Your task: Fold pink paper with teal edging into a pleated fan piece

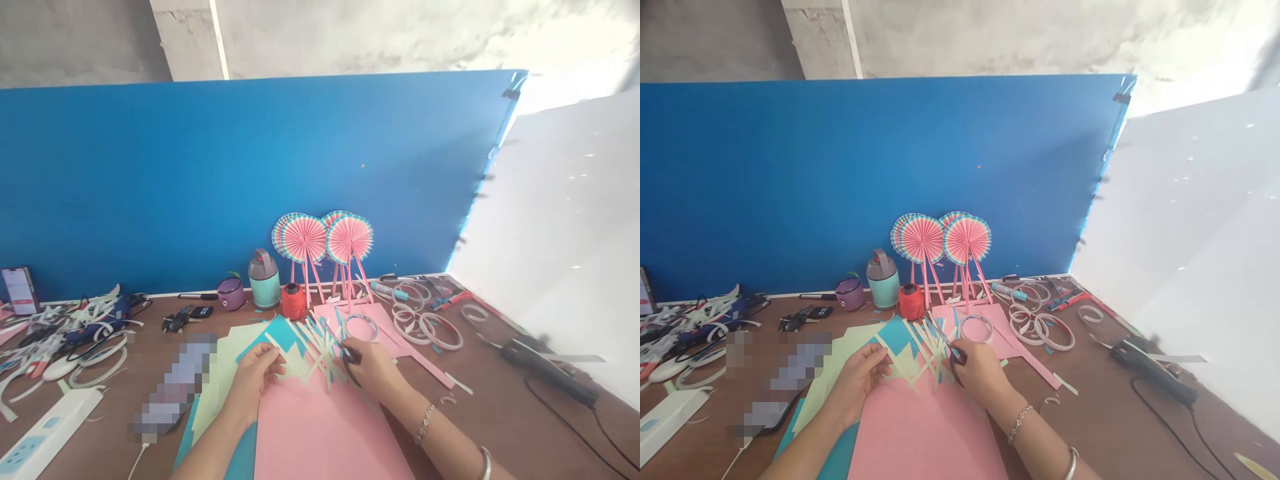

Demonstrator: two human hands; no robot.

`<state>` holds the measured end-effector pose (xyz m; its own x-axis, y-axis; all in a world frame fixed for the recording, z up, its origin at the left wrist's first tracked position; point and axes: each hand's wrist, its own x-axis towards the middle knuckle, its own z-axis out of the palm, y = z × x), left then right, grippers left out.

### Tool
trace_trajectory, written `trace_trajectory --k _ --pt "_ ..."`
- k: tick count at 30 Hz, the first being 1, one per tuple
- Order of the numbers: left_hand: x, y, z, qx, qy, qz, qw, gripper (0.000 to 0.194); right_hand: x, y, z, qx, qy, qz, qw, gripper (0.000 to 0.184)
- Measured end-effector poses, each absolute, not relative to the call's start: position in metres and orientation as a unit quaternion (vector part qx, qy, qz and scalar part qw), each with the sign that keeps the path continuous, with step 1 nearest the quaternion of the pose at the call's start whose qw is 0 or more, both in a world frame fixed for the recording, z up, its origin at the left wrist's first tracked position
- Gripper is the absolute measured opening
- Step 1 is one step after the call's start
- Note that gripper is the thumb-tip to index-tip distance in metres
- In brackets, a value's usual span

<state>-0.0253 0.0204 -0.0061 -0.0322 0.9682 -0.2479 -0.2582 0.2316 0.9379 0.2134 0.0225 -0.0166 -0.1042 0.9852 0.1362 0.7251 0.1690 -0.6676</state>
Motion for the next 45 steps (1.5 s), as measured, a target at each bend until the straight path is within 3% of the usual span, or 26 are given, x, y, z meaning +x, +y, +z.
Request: trace_trajectory --k 4,7,12,17,22,26,31,39,45 --pt "-0.024 0.02 -0.012 0.395 0.514 0.499 0.576 0.033 0.216 0.025 -0.02 -0.659 -0.698 0.155 0.236 0.027" --pt "-0.024 0.018 -0.013 0.433 0.491 0.493 0.572 0.049 0.217 0.028 -0.026 -0.678 -0.674 0.157 0.249 0.041" --pt "-0.023 0.015 -0.011 0.516 0.461 0.433 0.578 0.064 0.214 0.026 -0.029 -0.616 -0.715 0.195 0.268 0.047" --pt "-0.023 0.019 -0.023 0.604 0.509 0.389 0.474 0.063 0.209 0.018 -0.027 -0.502 -0.746 0.313 0.306 0.06" --pt "-0.025 0.018 -0.034 0.682 0.541 0.339 0.358 0.05 0.212 0.022 -0.027 -0.559 -0.718 0.265 0.319 0.044" --pt "-0.022 0.013 -0.032 0.729 0.538 0.293 0.305 0.05 0.214 0.025 -0.022 -0.593 -0.736 0.191 0.265 0.03" --pt "-0.018 0.004 -0.021 0.756 0.559 0.239 0.241 0.053 0.208 0.022 -0.016 -0.579 -0.775 0.117 0.223 0.032" --pt "-0.019 -0.004 0.0 0.77 0.571 0.159 0.238 0.057 0.209 0.028 -0.026 -0.566 -0.741 0.26 0.252 0.056" --pt "-0.016 -0.004 0.004 0.765 0.571 0.148 0.259 0.048 0.207 0.029 -0.028 -0.595 -0.731 0.21 0.26 0.045"
